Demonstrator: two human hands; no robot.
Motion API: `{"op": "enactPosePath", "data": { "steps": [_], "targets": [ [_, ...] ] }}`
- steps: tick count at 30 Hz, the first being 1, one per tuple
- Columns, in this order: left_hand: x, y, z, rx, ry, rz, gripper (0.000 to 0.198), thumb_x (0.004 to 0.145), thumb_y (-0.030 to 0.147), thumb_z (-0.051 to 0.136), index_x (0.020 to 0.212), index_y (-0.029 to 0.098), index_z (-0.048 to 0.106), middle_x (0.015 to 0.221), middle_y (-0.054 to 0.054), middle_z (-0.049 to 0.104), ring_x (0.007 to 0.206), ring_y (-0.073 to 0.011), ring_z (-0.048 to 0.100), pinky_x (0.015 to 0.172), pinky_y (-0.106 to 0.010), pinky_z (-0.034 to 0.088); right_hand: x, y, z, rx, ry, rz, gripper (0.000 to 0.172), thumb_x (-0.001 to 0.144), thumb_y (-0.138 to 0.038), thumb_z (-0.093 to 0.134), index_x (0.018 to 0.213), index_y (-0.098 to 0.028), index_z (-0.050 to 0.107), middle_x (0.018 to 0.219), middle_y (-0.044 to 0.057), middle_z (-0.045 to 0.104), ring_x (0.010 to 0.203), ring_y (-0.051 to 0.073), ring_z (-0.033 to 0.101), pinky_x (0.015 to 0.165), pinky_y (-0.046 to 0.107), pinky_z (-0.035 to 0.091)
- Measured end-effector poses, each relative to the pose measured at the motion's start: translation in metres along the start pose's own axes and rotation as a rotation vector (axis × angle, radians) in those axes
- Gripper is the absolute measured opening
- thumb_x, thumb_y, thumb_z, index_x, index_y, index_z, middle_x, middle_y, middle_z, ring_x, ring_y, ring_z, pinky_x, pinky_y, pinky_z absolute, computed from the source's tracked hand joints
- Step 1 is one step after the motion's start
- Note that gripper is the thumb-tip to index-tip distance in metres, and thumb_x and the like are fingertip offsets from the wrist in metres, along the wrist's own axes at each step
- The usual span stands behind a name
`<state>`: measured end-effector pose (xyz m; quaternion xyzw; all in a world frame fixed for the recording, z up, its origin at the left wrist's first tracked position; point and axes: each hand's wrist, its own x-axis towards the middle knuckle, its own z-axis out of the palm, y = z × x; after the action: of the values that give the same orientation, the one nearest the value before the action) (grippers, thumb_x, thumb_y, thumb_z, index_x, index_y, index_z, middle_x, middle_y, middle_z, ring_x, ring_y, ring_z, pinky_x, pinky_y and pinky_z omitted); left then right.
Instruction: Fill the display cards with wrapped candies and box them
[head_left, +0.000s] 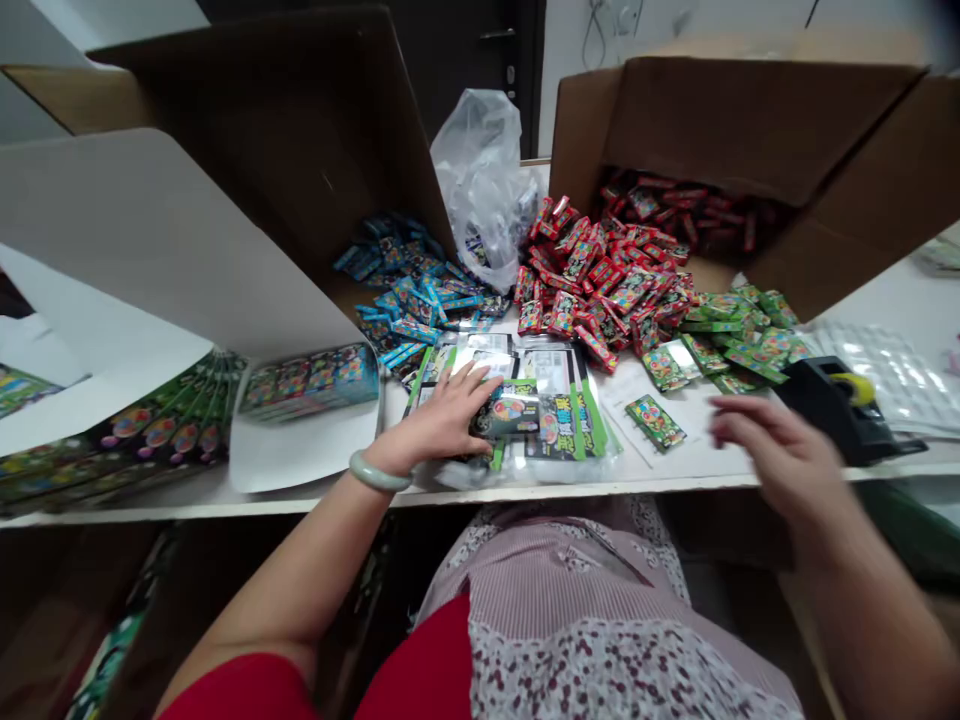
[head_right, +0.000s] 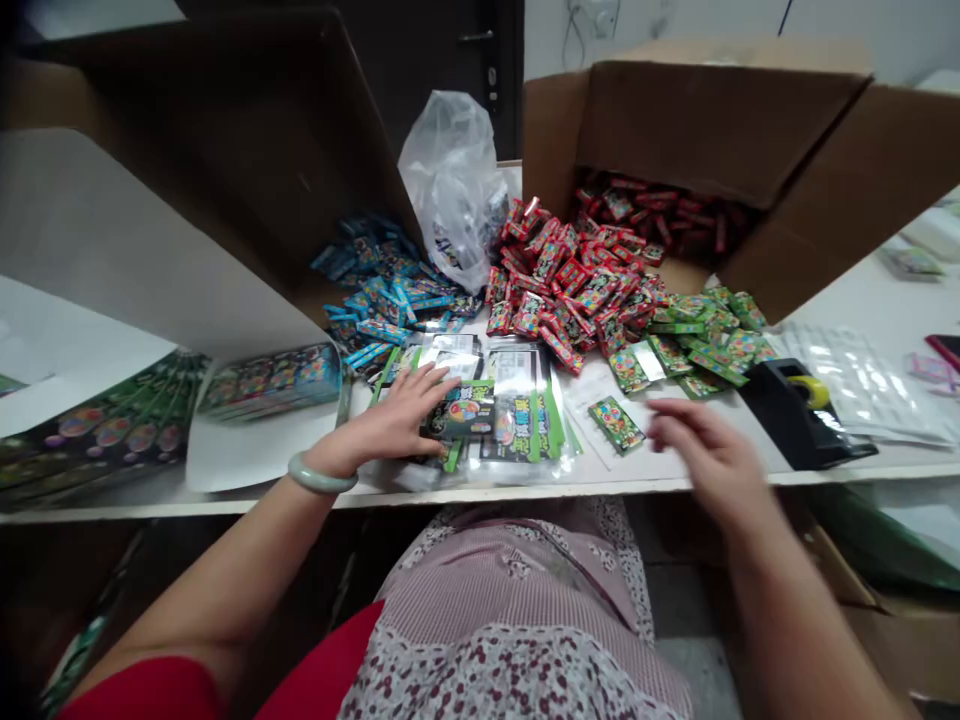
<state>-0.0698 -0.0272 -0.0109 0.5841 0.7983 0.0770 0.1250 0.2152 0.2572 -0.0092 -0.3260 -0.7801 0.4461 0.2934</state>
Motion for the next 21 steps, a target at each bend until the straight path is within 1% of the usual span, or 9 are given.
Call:
{"op": "enactPosePath", "data": {
  "steps": [1, 3, 5, 7, 9, 12, 15, 17, 21],
  "targets": [
    [0.001, 0.002, -0.001, 0.009, 0.023, 0.023, 0.090, 0.073, 0.039, 0.076, 0.148, 0.021, 0.028, 0.151, -0.018, 0.033, 0.143, -0.0380, 0.022, 0.117, -0.061, 0.012, 0.002, -0.009, 0.027, 0.073, -0.183, -0.041, 0.029, 0.080, -0.050, 0.064, 0.092, -0.025, 0.073, 0.076, 0.011, 0.068, 0.066, 0.021, 0.064, 0.065, 0.041, 0.054],
    [-0.001, 0.005, -0.003, 0.015, 0.097, 0.061, 0.082, 0.076, 0.035, 0.071, 0.145, 0.019, 0.032, 0.142, -0.017, 0.041, 0.137, -0.0350, 0.034, 0.117, -0.057, 0.018, 0.001, -0.029, 0.075, 0.103, -0.395, -0.147, 0.027, 0.083, -0.047, 0.060, 0.094, -0.025, 0.072, 0.091, 0.010, 0.070, 0.085, 0.023, 0.066, 0.074, 0.042, 0.055],
    [-0.005, 0.007, -0.006, 0.015, 0.178, 0.090, 0.079, 0.076, 0.035, 0.069, 0.144, 0.018, 0.034, 0.139, -0.018, 0.042, 0.132, -0.0349, 0.039, 0.112, -0.052, 0.030, 0.002, -0.044, 0.108, 0.084, -0.383, -0.248, 0.026, 0.085, -0.042, 0.059, 0.103, -0.026, 0.070, 0.114, 0.011, 0.064, 0.105, 0.024, 0.061, 0.079, 0.038, 0.055],
    [-0.010, 0.004, -0.007, 0.028, 0.250, 0.116, 0.078, 0.077, 0.038, 0.066, 0.145, 0.020, 0.033, 0.138, -0.018, 0.042, 0.128, -0.0360, 0.043, 0.106, -0.051, 0.038, 0.013, -0.045, 0.121, 0.051, -0.353, -0.291, 0.029, 0.087, -0.040, 0.057, 0.110, -0.025, 0.066, 0.122, 0.010, 0.061, 0.109, 0.021, 0.060, 0.079, 0.033, 0.054],
    [-0.014, -0.004, -0.005, 0.032, 0.329, 0.102, 0.078, 0.079, 0.042, 0.063, 0.147, 0.025, 0.029, 0.135, -0.016, 0.044, 0.123, -0.0365, 0.047, 0.103, -0.052, 0.040, 0.036, -0.029, 0.111, -0.082, -0.314, -0.253, 0.025, 0.089, -0.040, 0.053, 0.100, -0.023, 0.068, 0.106, 0.006, 0.067, 0.096, 0.018, 0.063, 0.078, 0.029, 0.052],
    [-0.017, -0.017, 0.001, -0.019, 0.416, 0.040, 0.078, 0.081, 0.047, 0.061, 0.149, 0.033, 0.025, 0.132, -0.013, 0.045, 0.120, -0.0370, 0.051, 0.102, -0.051, 0.043, 0.078, 0.010, 0.066, -0.327, -0.144, -0.104, 0.028, 0.091, -0.036, 0.047, 0.079, -0.020, 0.066, 0.079, 0.004, 0.066, 0.079, 0.019, 0.062, 0.078, 0.032, 0.049],
    [-0.018, -0.022, 0.004, -0.046, 0.437, -0.045, 0.078, 0.082, 0.052, 0.059, 0.149, 0.041, 0.020, 0.131, -0.010, 0.043, 0.119, -0.0368, 0.052, 0.102, -0.051, 0.043, 0.107, 0.046, 0.027, -0.453, 0.013, -0.001, 0.021, 0.087, -0.033, 0.051, 0.088, -0.018, 0.065, 0.087, 0.009, 0.065, 0.082, 0.023, 0.059, 0.080, 0.039, 0.047],
    [-0.015, -0.021, 0.003, -0.039, 0.426, -0.059, 0.079, 0.082, 0.052, 0.058, 0.149, 0.044, 0.016, 0.130, -0.009, 0.042, 0.118, -0.0365, 0.052, 0.102, -0.053, 0.043, 0.115, 0.060, 0.022, -0.499, 0.026, 0.021, 0.022, 0.082, -0.034, 0.059, 0.095, -0.018, 0.066, 0.095, 0.012, 0.065, 0.091, 0.026, 0.058, 0.086, 0.041, 0.045],
    [-0.005, -0.013, -0.001, -0.051, 0.401, -0.011, 0.080, 0.083, 0.050, 0.058, 0.149, 0.044, 0.013, 0.131, -0.008, 0.042, 0.118, -0.0349, 0.051, 0.102, -0.050, 0.043, 0.114, 0.070, 0.047, -0.537, 0.003, 0.048, 0.032, 0.063, -0.030, 0.079, 0.089, -0.018, 0.068, 0.107, 0.016, 0.063, 0.109, 0.034, 0.052, 0.097, 0.048, 0.038]
  ]
}}
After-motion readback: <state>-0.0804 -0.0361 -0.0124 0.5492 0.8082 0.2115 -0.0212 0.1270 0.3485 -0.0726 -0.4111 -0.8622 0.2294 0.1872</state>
